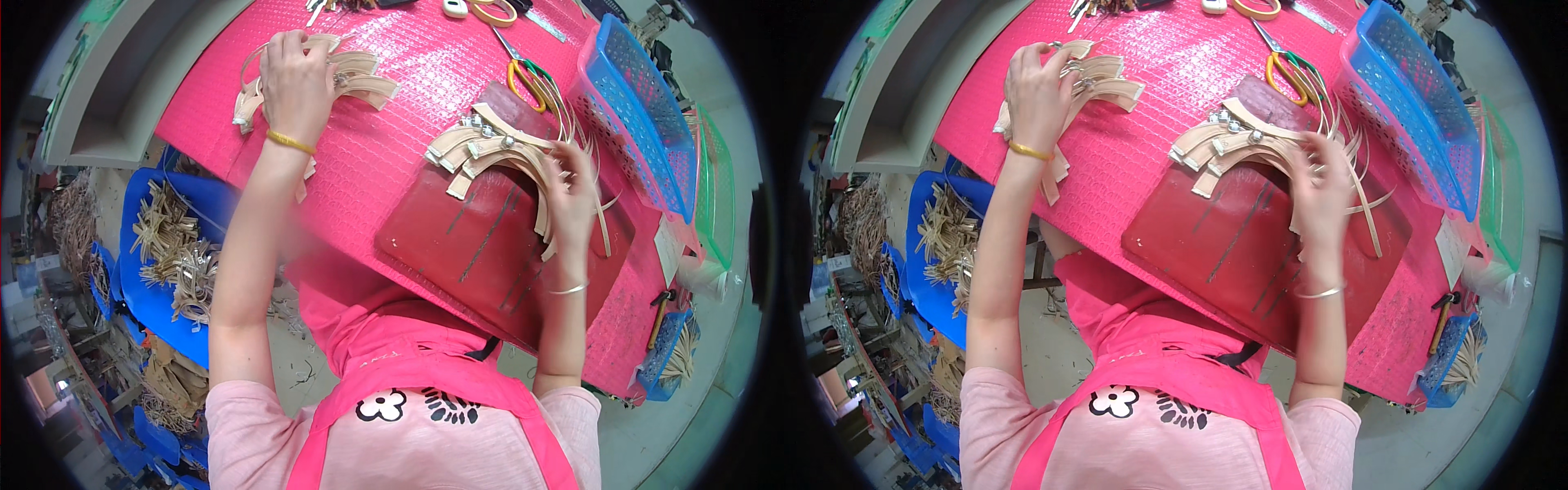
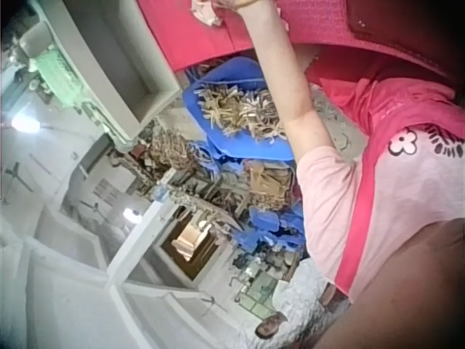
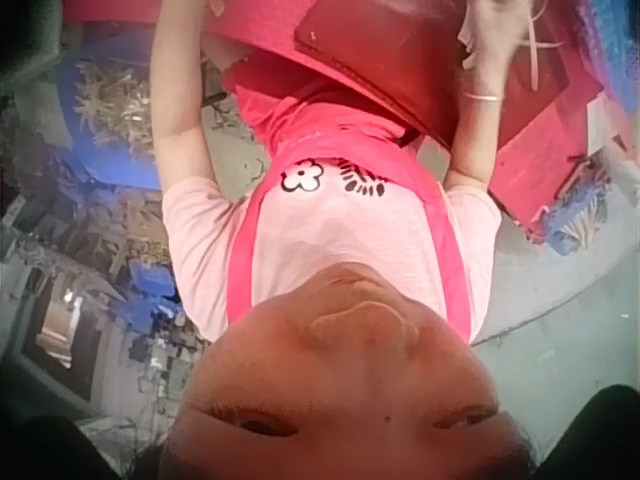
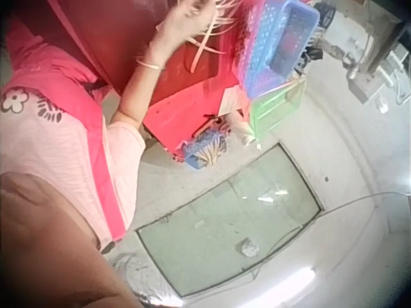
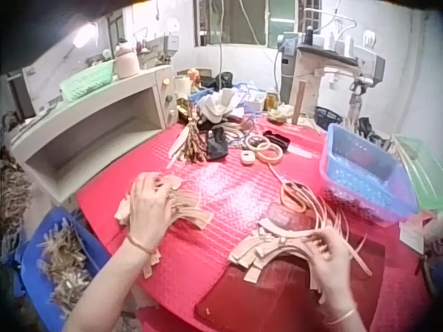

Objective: The recorder is assembling gold-colored sandal straps by inserting metallic buckles and loops onto the pre-cut leather components.

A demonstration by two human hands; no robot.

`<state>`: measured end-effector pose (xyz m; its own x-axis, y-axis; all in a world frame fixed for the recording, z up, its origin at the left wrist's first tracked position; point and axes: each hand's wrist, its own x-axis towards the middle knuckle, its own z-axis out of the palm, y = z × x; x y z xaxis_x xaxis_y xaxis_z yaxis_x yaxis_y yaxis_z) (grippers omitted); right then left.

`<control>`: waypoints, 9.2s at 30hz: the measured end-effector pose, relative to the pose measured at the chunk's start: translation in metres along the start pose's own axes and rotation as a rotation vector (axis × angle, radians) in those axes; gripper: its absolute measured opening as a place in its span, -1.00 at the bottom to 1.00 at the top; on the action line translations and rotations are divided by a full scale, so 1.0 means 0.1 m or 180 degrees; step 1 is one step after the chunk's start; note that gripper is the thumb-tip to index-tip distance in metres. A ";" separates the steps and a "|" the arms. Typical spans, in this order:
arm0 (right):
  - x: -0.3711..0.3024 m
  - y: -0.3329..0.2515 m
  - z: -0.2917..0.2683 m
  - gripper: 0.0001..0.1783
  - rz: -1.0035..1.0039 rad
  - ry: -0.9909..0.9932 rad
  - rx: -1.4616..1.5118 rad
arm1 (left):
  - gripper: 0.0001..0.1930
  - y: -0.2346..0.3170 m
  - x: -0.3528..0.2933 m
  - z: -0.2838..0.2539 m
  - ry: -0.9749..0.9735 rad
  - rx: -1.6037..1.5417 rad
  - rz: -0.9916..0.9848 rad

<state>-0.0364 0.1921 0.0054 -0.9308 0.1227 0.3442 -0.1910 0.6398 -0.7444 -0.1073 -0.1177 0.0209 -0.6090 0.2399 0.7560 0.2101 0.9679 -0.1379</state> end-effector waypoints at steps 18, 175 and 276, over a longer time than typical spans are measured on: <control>-1.19 -0.39 -0.80 -0.68 0.1234 -0.1427 0.2853 | -0.81 1.47 0.06 -0.09 -0.0812 -0.7293 -0.5285; -0.63 -0.78 0.44 -0.82 0.2345 -0.1240 0.4110 | -0.89 1.29 -0.68 -1.00 -0.0770 -0.3024 -0.1556; 0.08 0.07 -0.84 -0.69 -0.0140 -0.0850 -0.1282 | -0.76 0.09 0.30 0.12 -0.2003 -0.3388 -0.0703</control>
<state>-0.0192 0.2613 0.0511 -0.9821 -0.0766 0.1722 -0.1454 0.8893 -0.4337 -0.1324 -0.1008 0.0345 -0.9071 0.3583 0.2210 0.3909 0.5220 0.7581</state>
